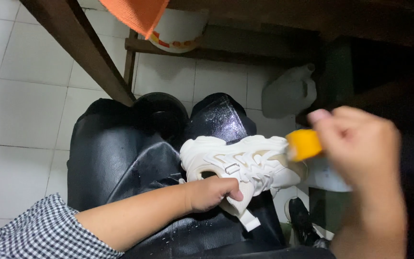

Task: The person scrubs a white sneaker with a yellow brush, focusing on the upper and laces. They then wipe the shoe with a yellow cloth to remove excess moisture.

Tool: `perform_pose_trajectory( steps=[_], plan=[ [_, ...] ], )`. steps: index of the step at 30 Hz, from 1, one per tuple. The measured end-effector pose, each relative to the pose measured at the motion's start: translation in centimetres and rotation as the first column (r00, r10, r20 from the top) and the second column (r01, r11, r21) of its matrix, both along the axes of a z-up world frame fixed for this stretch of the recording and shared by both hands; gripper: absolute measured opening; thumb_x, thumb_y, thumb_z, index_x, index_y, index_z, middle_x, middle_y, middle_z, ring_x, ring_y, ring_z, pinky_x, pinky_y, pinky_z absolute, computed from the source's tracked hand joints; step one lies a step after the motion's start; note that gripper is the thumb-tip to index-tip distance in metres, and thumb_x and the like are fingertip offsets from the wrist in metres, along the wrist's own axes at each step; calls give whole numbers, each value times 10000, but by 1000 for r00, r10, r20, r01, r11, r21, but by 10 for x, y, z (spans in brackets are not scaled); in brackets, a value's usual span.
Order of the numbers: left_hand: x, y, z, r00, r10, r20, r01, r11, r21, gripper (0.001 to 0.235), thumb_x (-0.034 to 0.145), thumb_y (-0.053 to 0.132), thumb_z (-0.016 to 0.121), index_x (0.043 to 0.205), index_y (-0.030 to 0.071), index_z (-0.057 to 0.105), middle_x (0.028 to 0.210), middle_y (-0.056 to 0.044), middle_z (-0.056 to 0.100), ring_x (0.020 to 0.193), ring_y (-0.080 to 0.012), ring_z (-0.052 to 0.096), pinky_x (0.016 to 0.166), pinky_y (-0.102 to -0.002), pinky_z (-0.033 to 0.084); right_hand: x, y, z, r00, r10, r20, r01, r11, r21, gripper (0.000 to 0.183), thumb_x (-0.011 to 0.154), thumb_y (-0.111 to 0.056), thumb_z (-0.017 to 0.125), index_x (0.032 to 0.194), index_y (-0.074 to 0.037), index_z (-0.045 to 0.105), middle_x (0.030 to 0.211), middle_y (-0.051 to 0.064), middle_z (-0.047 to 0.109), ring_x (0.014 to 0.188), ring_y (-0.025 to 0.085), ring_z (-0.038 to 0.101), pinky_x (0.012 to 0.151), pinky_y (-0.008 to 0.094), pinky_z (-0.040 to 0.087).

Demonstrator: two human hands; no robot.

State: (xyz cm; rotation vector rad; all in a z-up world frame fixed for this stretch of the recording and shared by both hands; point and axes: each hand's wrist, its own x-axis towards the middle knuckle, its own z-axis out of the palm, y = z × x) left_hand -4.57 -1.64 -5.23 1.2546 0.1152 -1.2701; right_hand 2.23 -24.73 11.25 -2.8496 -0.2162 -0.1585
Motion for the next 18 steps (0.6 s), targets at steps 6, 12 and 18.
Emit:
perform_pose_trajectory(
  steps=[6, 12, 18],
  plan=[
    [-11, -3, -58, 969, 38, 245, 0, 988, -152, 230, 888, 225, 608, 971, 82, 768, 1076, -20, 718, 1036, -107, 611, 1003, -251, 472, 20, 20, -7, 880, -309, -361, 203, 932, -301, 532, 1024, -557, 514, 750, -143, 704, 661, 88, 663, 628, 286, 595, 581, 417, 383],
    [-4, 3, -22, 998, -19, 60, 21, 999, -30, 224, 802, 289, 644, 832, 108, 774, 915, 29, 696, 892, -89, 590, 869, -223, 462, -8, 13, 4, 999, 41, -16, -40, 995, 94, 562, 1078, -262, 658, 558, -73, 560, 601, 20, 369, 568, 153, 359, 562, 373, 254],
    [-4, 5, -22, 994, -26, 104, 33, 997, -65, 234, 877, 255, 599, 856, 65, 735, 964, -19, 686, 929, -109, 603, 917, -250, 488, 33, 2, -7, 898, -321, -302, 150, 867, -475, 568, 1015, -622, 452, 767, -188, 721, 788, 77, 731, 776, 329, 687, 602, 441, 435]
  ],
)
